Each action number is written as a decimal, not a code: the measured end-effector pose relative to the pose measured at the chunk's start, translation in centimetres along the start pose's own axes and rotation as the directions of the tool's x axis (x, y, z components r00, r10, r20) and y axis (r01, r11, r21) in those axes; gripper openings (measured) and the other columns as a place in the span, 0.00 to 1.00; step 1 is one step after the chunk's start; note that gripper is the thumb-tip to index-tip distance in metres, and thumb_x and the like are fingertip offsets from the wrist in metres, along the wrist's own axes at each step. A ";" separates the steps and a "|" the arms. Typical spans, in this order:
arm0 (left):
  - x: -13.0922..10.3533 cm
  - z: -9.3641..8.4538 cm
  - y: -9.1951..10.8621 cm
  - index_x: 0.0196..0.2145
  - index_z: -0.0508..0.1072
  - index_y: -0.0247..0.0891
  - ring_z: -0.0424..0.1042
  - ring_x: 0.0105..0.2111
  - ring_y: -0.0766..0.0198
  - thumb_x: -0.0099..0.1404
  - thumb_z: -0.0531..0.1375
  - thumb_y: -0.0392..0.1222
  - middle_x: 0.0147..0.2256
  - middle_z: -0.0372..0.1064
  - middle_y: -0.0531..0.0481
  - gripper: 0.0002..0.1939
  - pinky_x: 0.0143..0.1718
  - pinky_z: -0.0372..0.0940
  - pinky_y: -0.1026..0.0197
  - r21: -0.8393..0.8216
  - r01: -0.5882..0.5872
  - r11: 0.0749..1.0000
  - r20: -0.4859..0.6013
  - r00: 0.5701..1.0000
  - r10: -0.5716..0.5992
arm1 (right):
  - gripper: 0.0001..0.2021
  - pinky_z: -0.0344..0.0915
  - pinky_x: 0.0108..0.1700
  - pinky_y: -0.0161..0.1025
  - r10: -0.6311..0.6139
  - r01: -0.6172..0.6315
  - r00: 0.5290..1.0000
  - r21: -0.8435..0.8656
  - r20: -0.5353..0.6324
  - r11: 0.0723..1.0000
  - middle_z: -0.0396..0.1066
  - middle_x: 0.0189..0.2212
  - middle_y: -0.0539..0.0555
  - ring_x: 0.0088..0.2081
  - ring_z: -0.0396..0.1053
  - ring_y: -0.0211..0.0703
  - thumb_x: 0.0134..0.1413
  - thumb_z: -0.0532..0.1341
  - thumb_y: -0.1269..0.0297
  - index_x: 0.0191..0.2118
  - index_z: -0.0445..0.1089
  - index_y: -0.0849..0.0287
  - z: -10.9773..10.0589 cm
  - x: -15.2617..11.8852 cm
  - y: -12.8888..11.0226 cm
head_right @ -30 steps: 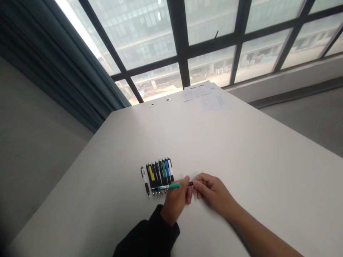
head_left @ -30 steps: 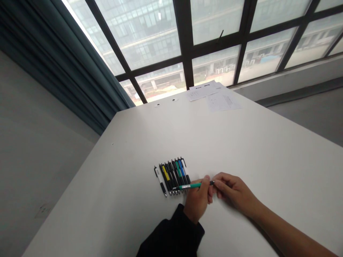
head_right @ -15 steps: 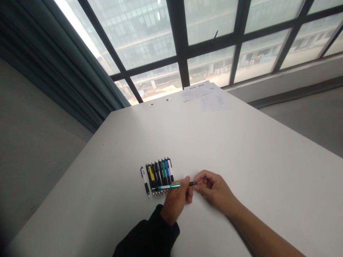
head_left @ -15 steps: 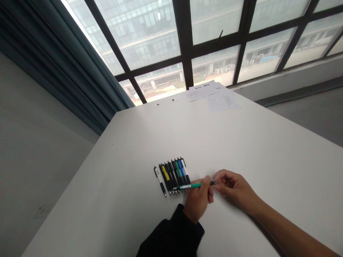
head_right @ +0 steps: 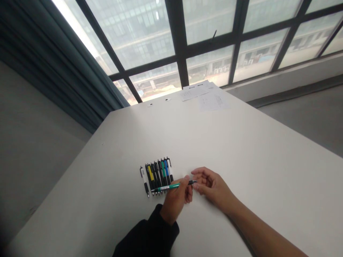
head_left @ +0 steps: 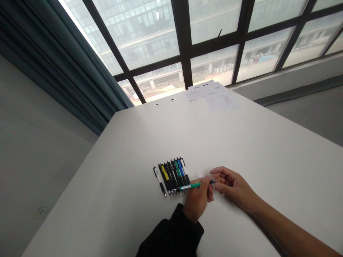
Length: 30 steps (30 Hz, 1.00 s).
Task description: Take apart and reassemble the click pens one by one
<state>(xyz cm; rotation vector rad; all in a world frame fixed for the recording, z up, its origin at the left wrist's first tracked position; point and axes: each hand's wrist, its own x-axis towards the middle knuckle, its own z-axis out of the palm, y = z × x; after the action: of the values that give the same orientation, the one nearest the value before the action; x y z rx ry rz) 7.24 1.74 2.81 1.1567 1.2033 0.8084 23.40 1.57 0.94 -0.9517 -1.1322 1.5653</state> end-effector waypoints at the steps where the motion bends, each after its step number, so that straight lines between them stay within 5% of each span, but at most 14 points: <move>1: 0.0 0.0 0.0 0.19 0.65 0.38 0.58 0.17 0.70 0.66 0.51 0.69 0.15 0.59 0.54 0.33 0.22 0.55 0.64 -0.005 -0.003 1.000 0.001 1.000 0.003 | 0.18 0.63 0.31 0.39 0.006 -0.005 1.000 -0.036 0.016 0.999 0.73 0.29 0.51 0.28 0.68 0.39 0.54 0.69 0.52 0.44 0.72 0.58 0.1 0.0 -0.1; 5: 0.2 -0.1 0.0 0.19 0.66 0.37 0.58 0.16 0.70 0.66 0.51 0.68 0.15 0.60 0.54 0.33 0.21 0.55 0.64 0.005 -0.012 1.000 0.021 1.000 0.012 | 0.16 0.61 0.31 0.41 0.027 -0.021 0.998 -0.106 0.064 0.994 0.72 0.24 0.52 0.26 0.67 0.40 0.62 0.62 0.50 0.37 0.72 0.61 0.1 0.0 0.0; 13: 0.2 -0.3 -0.4 0.25 0.70 0.35 0.59 0.17 0.71 0.69 0.54 0.59 0.19 0.66 0.53 0.25 0.21 0.56 0.66 0.056 -0.075 0.996 0.003 0.997 0.074 | 0.13 0.58 0.31 0.39 0.015 -0.015 0.999 0.016 0.032 1.000 0.72 0.24 0.50 0.28 0.66 0.39 0.55 0.69 0.57 0.39 0.72 0.61 -0.2 0.2 0.3; 18: 0.1 -0.3 -0.1 0.32 0.69 0.37 0.60 0.18 0.72 0.60 0.66 0.54 0.19 0.62 0.59 0.17 0.20 0.55 0.68 -0.004 -0.030 1.000 -0.025 0.999 0.029 | 0.10 0.54 0.28 0.36 0.003 -0.002 1.000 0.024 -0.031 1.000 0.66 0.22 0.47 0.25 0.59 0.35 0.53 0.71 0.59 0.34 0.74 0.59 -0.5 0.2 0.5; 24: 0.0 -0.4 0.5 0.32 0.70 0.36 0.60 0.19 0.72 0.58 0.67 0.50 0.20 0.64 0.58 0.16 0.21 0.54 0.68 -0.064 -0.008 0.998 0.000 1.000 0.008 | 0.08 0.59 0.32 0.38 -0.079 0.083 0.995 0.054 -0.064 0.995 0.72 0.31 0.52 0.30 0.64 0.38 0.51 0.72 0.61 0.31 0.76 0.58 -0.6 0.2 1.3; 30: 0.1 -0.7 -0.3 0.33 0.72 0.35 0.60 0.19 0.71 0.58 0.68 0.55 0.19 0.64 0.56 0.19 0.21 0.54 0.67 -0.118 -0.015 0.993 -0.006 1.000 0.014 | 0.16 0.58 0.30 0.37 0.016 -0.015 0.998 0.012 -0.066 1.000 0.72 0.28 0.49 0.26 0.63 0.36 0.51 0.72 0.57 0.45 0.76 0.56 -0.6 -0.1 0.9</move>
<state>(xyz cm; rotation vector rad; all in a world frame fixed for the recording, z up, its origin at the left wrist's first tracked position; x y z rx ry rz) 6.53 1.97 2.52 1.0685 1.1373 0.8823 23.77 1.52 -0.04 -0.9996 -1.0710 1.5402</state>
